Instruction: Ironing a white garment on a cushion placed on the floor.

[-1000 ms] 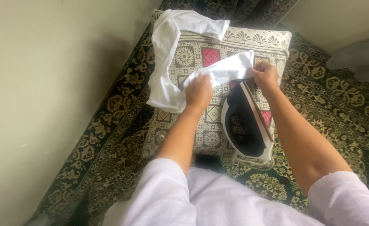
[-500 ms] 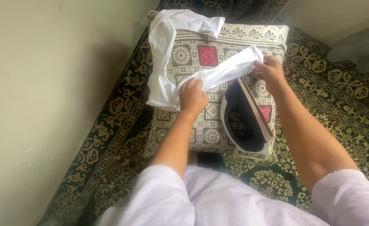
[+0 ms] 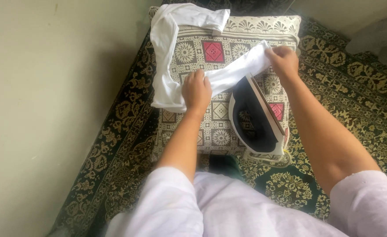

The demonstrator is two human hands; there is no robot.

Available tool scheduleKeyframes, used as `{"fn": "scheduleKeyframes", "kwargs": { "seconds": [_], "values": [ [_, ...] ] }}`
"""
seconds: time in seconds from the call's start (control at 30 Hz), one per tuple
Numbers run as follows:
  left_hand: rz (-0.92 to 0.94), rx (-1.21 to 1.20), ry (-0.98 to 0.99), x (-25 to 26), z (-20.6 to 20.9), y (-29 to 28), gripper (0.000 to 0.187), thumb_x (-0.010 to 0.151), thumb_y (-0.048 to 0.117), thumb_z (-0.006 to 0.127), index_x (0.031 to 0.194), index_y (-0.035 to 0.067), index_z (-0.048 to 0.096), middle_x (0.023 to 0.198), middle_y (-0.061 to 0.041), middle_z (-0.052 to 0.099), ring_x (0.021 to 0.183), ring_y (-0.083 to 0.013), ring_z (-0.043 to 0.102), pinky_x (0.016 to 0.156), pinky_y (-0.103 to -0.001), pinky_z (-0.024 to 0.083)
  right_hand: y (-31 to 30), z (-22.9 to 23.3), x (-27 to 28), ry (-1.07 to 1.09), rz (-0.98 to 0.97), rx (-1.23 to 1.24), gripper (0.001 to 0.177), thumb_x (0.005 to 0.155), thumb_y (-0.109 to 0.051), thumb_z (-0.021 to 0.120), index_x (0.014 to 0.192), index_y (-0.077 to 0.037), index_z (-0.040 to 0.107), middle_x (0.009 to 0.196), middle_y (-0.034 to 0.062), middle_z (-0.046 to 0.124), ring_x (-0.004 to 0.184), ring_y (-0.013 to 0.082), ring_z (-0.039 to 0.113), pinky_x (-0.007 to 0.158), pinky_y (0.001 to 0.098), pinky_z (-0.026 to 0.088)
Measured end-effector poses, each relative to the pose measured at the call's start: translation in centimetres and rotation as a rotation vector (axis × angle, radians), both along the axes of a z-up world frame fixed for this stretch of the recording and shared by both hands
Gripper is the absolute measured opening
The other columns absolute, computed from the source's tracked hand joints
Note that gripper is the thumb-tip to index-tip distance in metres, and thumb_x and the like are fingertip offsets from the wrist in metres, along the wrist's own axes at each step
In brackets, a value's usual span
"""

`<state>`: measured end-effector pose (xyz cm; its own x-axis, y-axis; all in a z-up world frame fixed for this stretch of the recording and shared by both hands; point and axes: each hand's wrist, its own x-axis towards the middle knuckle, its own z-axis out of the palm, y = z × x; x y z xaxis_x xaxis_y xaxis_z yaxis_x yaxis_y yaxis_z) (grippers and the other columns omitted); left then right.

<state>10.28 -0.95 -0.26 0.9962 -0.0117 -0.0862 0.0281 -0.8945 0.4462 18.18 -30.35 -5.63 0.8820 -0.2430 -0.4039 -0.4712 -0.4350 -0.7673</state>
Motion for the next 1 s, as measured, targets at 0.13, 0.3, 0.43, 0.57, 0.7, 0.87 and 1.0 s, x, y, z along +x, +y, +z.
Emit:
{"fn": "scheduleKeyframes", "kwargs": {
  "seconds": [0.13, 0.3, 0.43, 0.57, 0.7, 0.87, 1.0],
  "values": [
    [0.172, -0.058, -0.027, 2.4, -2.0, -1.0, 0.013, 0.089, 0.012, 0.063, 0.097, 0.005, 0.070, 0.105, -0.013, 0.068, 0.100, -0.0358, 0.065, 0.085, -0.049, 0.053, 1.5, 0.5, 1.5, -0.136, 0.021, -0.358, 0.041, 0.085, -0.030, 0.086, 0.114, -0.004, 0.072, 0.105, 0.0146, 0.074, 0.100, 0.0297, 0.063, 0.083, 0.0445, 0.051],
    [0.091, 0.131, -0.020, 3.7, -4.8, -1.3, 0.013, 0.087, 0.007, 0.059, 0.087, 0.009, 0.072, 0.107, -0.011, 0.067, 0.106, -0.0350, 0.065, 0.086, -0.046, 0.056, 1.4, 0.0, 1.8, 0.050, -0.005, -0.420, 0.027, 0.081, -0.021, 0.082, 0.108, -0.016, 0.076, 0.101, 0.0067, 0.075, 0.091, 0.0215, 0.067, 0.083, 0.0411, 0.053],
    [0.100, 0.048, -0.037, 4.7, -2.4, -1.4, 0.014, 0.089, 0.007, 0.058, 0.095, 0.009, 0.071, 0.104, -0.011, 0.067, 0.102, -0.0347, 0.066, 0.083, -0.048, 0.056, 0.8, -0.4, 1.6, 0.023, -0.115, -0.306, 0.019, 0.090, -0.013, 0.076, 0.109, -0.012, 0.076, 0.104, 0.0059, 0.076, 0.089, 0.0164, 0.072, 0.084, 0.0336, 0.059],
    [0.167, 0.021, -0.101, 4.4, -0.9, -1.6, 0.020, 0.092, 0.008, 0.058, 0.109, 0.010, 0.068, 0.106, -0.011, 0.065, 0.099, -0.0343, 0.066, 0.080, -0.048, 0.055, 1.0, 0.6, 1.1, -0.070, -0.065, -0.262, 0.025, 0.093, -0.010, 0.075, 0.117, -0.009, 0.069, 0.109, 0.0078, 0.073, 0.094, 0.0172, 0.071, 0.084, 0.0330, 0.058],
    [-0.121, -0.004, -0.139, 0.0, -3.0, -0.9, 0.019, 0.089, 0.017, 0.065, 0.103, 0.005, 0.064, 0.108, -0.015, 0.062, 0.097, -0.0365, 0.064, 0.080, -0.049, 0.054, 0.1, 0.0, 0.8, -0.048, -0.010, -0.247, 0.035, 0.091, -0.002, 0.073, 0.124, -0.008, 0.064, 0.112, 0.0089, 0.071, 0.096, 0.0176, 0.070, 0.085, 0.0330, 0.058],
    [-0.274, 0.048, -0.075, -2.1, -3.7, 0.2, 0.013, 0.079, 0.004, 0.065, 0.091, 0.009, 0.065, 0.105, -0.012, 0.063, 0.104, -0.0346, 0.063, 0.082, -0.047, 0.055, 0.0, 1.1, -0.4, -0.227, 0.065, -0.476, 0.040, 0.082, 0.005, 0.076, 0.119, -0.007, 0.065, 0.113, 0.0110, 0.066, 0.091, 0.0197, 0.066, 0.078, 0.0310, 0.057],
    [-0.293, 0.004, -0.130, -2.5, -2.3, 0.1, 0.013, 0.075, 0.004, 0.068, 0.086, 0.010, 0.067, 0.100, -0.011, 0.064, 0.102, -0.0347, 0.063, 0.077, -0.049, 0.052, 3.5, 8.1, -8.2, -0.683, 0.247, -0.325, 0.020, 0.103, 0.007, 0.070, 0.119, -0.003, 0.062, 0.110, 0.0109, 0.065, 0.091, 0.0189, 0.068, 0.076, 0.0241, 0.061]
  ]
}}
